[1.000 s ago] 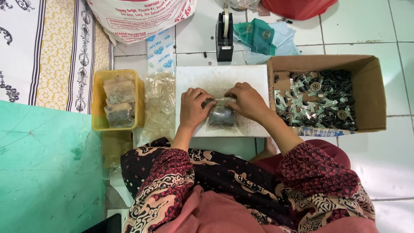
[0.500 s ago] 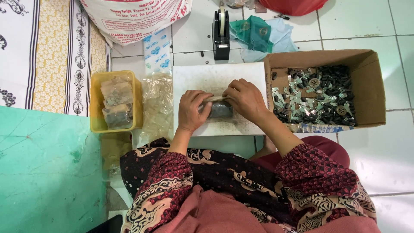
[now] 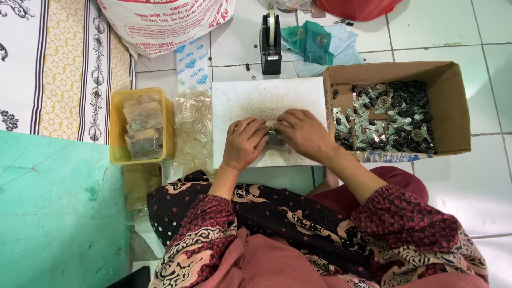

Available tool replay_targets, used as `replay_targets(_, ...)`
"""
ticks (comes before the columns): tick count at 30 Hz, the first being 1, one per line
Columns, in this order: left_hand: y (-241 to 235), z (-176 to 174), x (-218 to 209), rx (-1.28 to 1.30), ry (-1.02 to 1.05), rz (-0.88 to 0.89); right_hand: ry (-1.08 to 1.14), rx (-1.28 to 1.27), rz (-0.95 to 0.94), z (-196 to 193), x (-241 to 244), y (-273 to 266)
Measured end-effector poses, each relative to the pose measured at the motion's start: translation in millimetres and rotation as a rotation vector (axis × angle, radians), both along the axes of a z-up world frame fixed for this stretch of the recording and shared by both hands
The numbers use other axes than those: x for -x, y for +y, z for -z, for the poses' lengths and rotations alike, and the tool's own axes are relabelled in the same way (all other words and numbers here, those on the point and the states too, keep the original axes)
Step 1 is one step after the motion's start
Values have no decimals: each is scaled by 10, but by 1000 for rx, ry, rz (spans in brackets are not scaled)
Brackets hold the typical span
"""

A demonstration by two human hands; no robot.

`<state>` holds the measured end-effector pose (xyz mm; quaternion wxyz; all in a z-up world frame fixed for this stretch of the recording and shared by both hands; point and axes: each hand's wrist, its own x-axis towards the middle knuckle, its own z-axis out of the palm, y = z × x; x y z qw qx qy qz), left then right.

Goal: The person sorts small metal components from a large box, places them into a small plastic bag, and then seals the bag using an adhesive strip.

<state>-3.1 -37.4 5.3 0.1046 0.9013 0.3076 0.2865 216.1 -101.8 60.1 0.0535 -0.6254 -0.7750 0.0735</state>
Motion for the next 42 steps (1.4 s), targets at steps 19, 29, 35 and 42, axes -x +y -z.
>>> replay_targets(19, -315, 74, 34, 7, 257, 47, -226, 48, -84, 210, 276, -332)
replay_targets(29, -290, 164, 10, -19, 293, 33, -243, 145, -95, 170, 263, -253)
replay_targets(35, -276, 196, 13, -29, 277, 39, -197, 219, -98, 178, 247, -216)
replay_targets(42, -118, 193, 77, -23, 248, 106, 295, 457, -40, -385, -23, 184)
